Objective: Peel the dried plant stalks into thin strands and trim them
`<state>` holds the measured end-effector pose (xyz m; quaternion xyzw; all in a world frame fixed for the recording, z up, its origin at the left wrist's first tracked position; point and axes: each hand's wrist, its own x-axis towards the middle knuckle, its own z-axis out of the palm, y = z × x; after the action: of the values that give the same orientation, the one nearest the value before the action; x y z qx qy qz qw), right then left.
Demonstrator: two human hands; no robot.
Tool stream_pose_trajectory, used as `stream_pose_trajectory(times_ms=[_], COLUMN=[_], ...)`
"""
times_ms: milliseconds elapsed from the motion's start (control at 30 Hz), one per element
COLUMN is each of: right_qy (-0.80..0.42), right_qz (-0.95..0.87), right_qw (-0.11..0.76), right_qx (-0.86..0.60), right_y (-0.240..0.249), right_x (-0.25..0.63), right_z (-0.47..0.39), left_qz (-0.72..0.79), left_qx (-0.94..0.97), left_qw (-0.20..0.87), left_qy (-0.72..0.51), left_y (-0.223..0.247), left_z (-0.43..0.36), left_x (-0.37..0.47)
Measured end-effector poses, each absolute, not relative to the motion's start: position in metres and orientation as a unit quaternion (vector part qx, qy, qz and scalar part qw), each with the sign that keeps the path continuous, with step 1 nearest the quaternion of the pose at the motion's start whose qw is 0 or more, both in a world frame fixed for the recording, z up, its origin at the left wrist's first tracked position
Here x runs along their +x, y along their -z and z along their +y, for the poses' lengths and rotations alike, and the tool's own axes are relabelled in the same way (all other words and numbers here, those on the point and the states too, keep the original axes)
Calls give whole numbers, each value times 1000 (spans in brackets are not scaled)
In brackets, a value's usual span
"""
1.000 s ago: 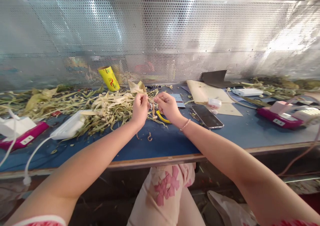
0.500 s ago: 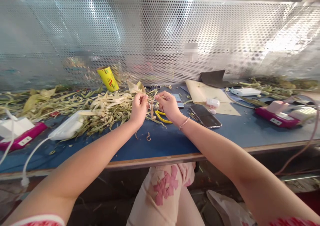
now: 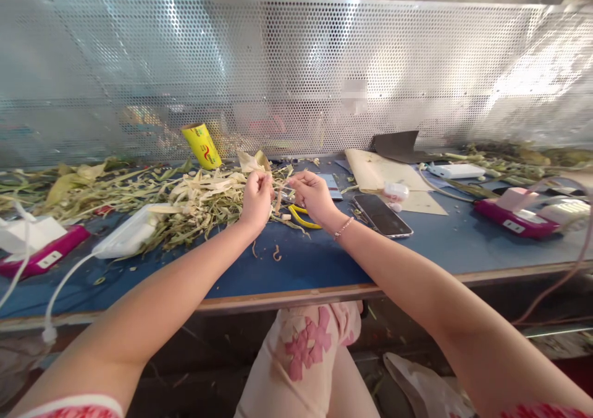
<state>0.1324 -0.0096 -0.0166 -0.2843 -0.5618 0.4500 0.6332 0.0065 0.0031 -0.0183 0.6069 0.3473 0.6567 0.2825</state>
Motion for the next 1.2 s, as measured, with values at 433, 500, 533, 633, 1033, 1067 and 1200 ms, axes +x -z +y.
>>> stream_pose_trajectory(times_ms=[433, 500, 533, 633, 1033, 1067, 1200], right_qy=[-512, -515, -517, -518, -508, -514, -524], right_qz=[-541, -556, -560, -565, -537, -531, -519], right_qw=[615, 600, 596, 595, 615, 616, 614], right_qx=[-257, -255, -252, -240, -273, -271, -280], right_y=[13, 13, 13, 14, 14, 14, 14], right_x=[133, 132, 132, 131, 143, 143, 143], right_z=[-11, -12, -13, -13, -6, -6, -5], left_qz=[342, 339, 339, 335, 317, 324, 333], left_qx=[588, 569, 562, 558, 515, 515, 556], left_qw=[319, 343, 350, 357, 516, 520, 501], left_qy=[-660, -666, -668, -671, -607, -600, -573], left_y=[11, 13, 14, 15, 9, 10, 13], left_z=[-3, 2, 4, 6, 0, 0, 0], left_x=[8, 8, 8, 7, 3, 3, 4])
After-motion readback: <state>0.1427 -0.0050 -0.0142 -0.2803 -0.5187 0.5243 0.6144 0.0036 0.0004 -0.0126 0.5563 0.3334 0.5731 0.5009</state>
